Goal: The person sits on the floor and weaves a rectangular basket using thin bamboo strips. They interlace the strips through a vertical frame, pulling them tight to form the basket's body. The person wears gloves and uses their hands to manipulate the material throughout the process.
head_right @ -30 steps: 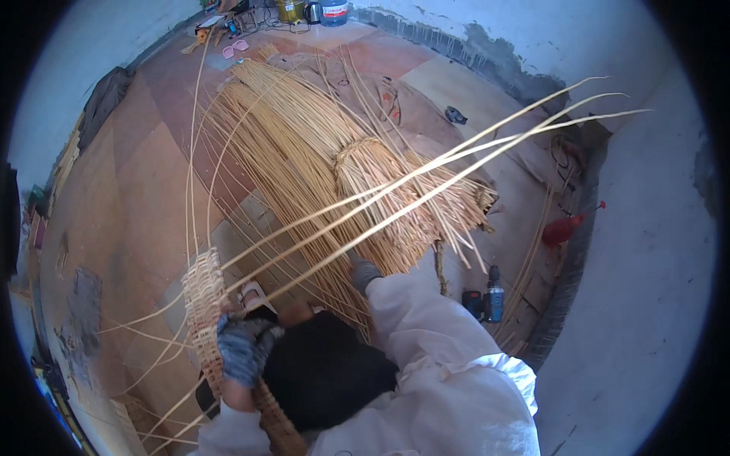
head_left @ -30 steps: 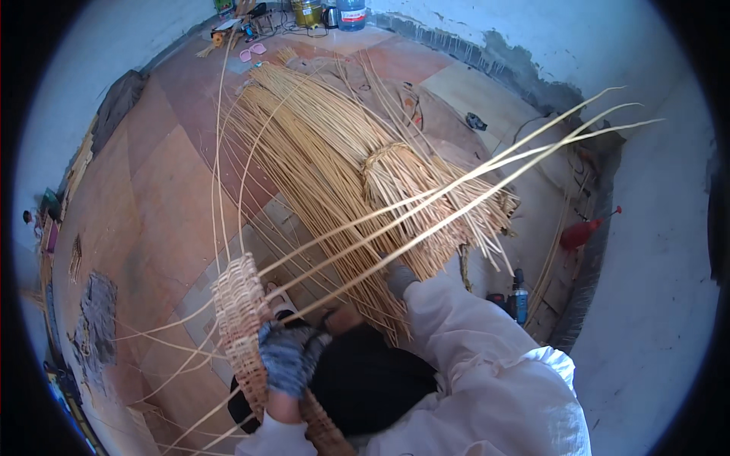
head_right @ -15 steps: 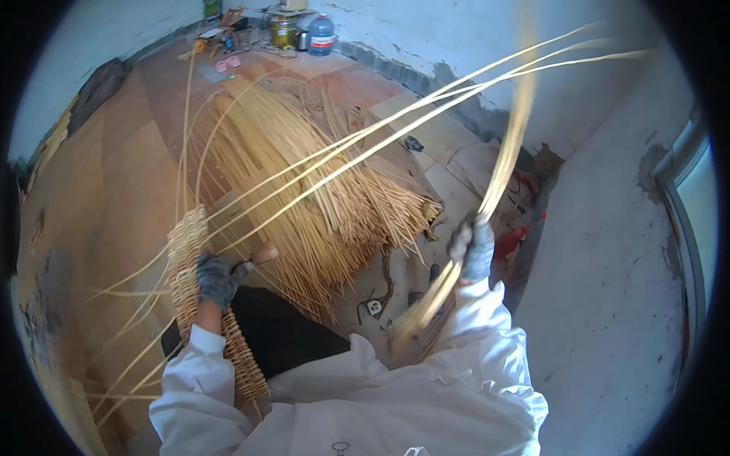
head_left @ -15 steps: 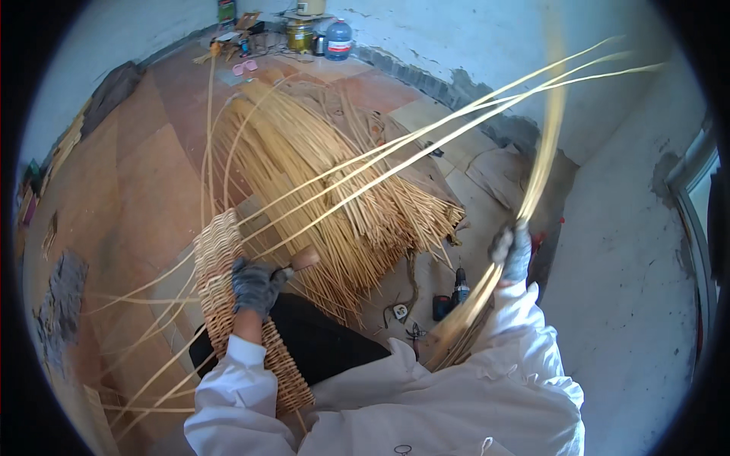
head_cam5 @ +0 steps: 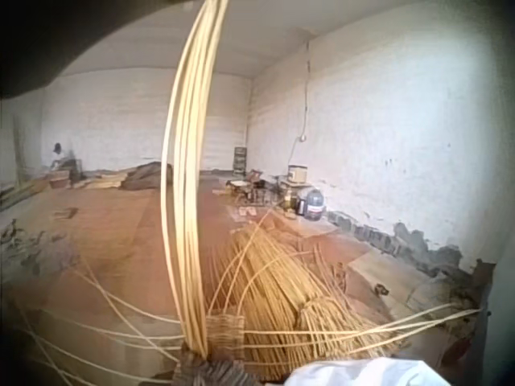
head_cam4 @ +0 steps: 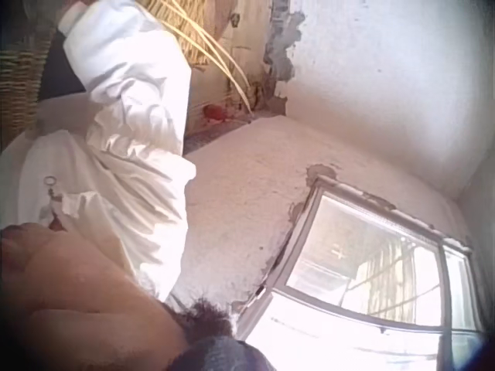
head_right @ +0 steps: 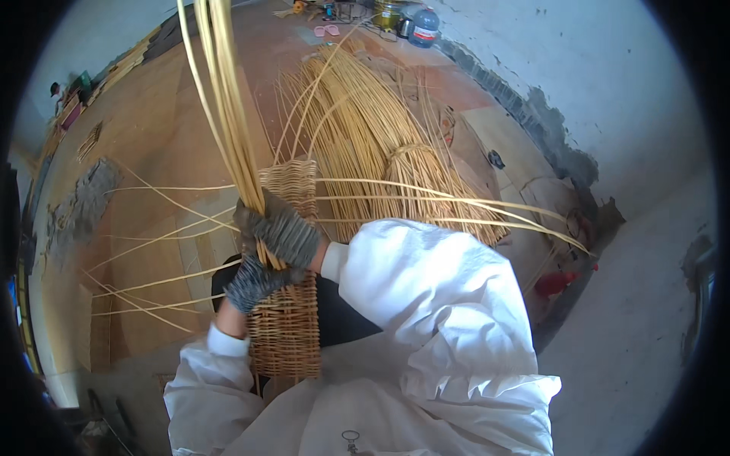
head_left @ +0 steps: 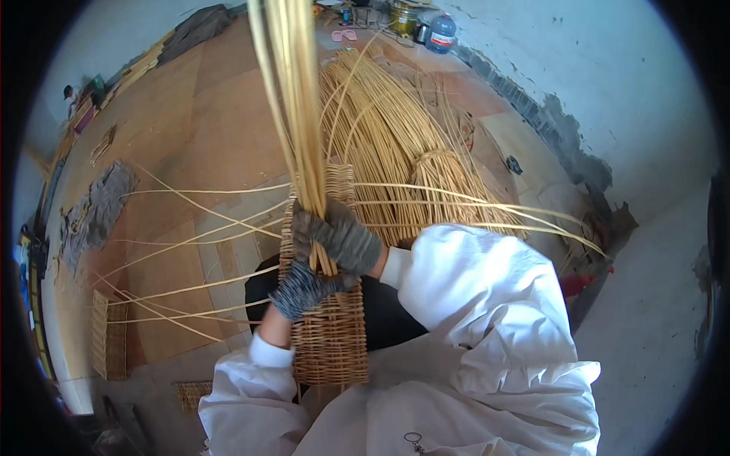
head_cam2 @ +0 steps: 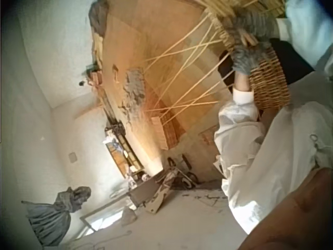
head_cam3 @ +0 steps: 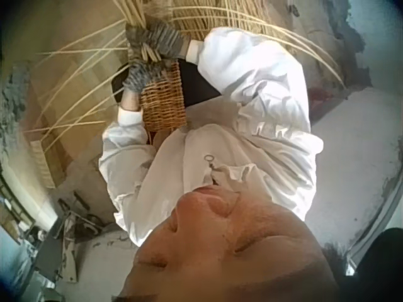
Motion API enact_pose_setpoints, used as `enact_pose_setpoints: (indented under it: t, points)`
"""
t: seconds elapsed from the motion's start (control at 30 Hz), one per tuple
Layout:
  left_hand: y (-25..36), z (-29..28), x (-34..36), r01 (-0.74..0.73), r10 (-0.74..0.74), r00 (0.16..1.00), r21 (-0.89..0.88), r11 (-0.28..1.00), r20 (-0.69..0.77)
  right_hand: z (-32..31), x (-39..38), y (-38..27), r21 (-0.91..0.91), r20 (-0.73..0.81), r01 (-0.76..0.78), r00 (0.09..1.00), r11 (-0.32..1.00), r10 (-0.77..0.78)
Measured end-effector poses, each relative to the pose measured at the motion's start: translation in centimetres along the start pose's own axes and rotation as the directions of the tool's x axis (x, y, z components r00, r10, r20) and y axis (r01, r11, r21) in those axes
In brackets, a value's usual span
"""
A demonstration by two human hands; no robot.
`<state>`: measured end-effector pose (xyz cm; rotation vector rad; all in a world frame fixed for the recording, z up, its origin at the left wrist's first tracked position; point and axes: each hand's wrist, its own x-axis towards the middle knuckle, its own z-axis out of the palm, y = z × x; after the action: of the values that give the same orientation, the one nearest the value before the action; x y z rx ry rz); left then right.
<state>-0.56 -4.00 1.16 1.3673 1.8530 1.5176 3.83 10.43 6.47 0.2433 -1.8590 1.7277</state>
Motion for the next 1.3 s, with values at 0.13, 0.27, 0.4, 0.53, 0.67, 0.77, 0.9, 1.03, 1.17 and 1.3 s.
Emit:
enact_pose_setpoints:
  t: [0.13,0.27,0.4,0.53,0.67,0.77,0.9,1.03,1.17,1.3]
  points:
    - [4.3,1.4,-0.7,0.188,-0.285,0.958,-0.703,0.686,-0.023,0.0,4.5,-0.3,0.589,0.545,-0.611,0.784,0.530,0.298]
    - [5.6,1.2,-0.9,0.155,-0.233,0.972,-0.806,0.571,0.022,-2.3,7.1,-1.7,0.234,0.600,-0.698,0.652,0.677,0.465]
    - [4.6,1.8,-1.5,0.245,-0.238,0.962,-0.816,0.523,0.136,-3.6,6.0,-0.4,0.036,0.599,-0.577,0.666,0.816,0.444]
    - [4.6,2.1,-2.8,0.248,-0.309,0.946,-0.831,0.499,0.097,-2.7,4.3,-0.5,-0.025,0.555,-0.623,0.642,0.782,0.529]
    - [5.5,3.4,-2.9,0.178,-0.360,0.932,-0.820,0.545,-0.036,-4.6,3.4,0.3,0.048,0.498,-0.602,0.706,0.797,0.503]
    - [5.2,4.3,-2.9,0.160,-0.383,0.921,-0.824,0.543,-0.073,-4.7,2.1,1.4,0.213,0.463,-0.605,0.754,0.767,0.466]
    - [2.8,4.1,-4.5,0.167,-0.431,0.886,-0.750,0.641,-0.171,-4.3,1.3,1.2,0.147,0.426,-0.622,0.742,0.769,0.518]
    - [3.5,4.5,-4.2,0.263,-0.526,0.828,-0.694,0.670,-0.195,-4.3,0.6,1.2,0.076,0.284,-0.643,0.746,0.762,0.602]
    - [3.9,4.2,-4.1,0.214,-0.470,0.874,-0.767,0.605,-0.127,-4.1,-0.1,0.6,0.325,0.253,-0.609,0.793,0.724,0.554]
    - [1.4,4.5,-5.2,0.199,-0.427,0.895,-0.738,0.645,-0.132,-3.7,-0.9,0.3,0.133,0.187,-0.605,0.793,0.785,0.579]
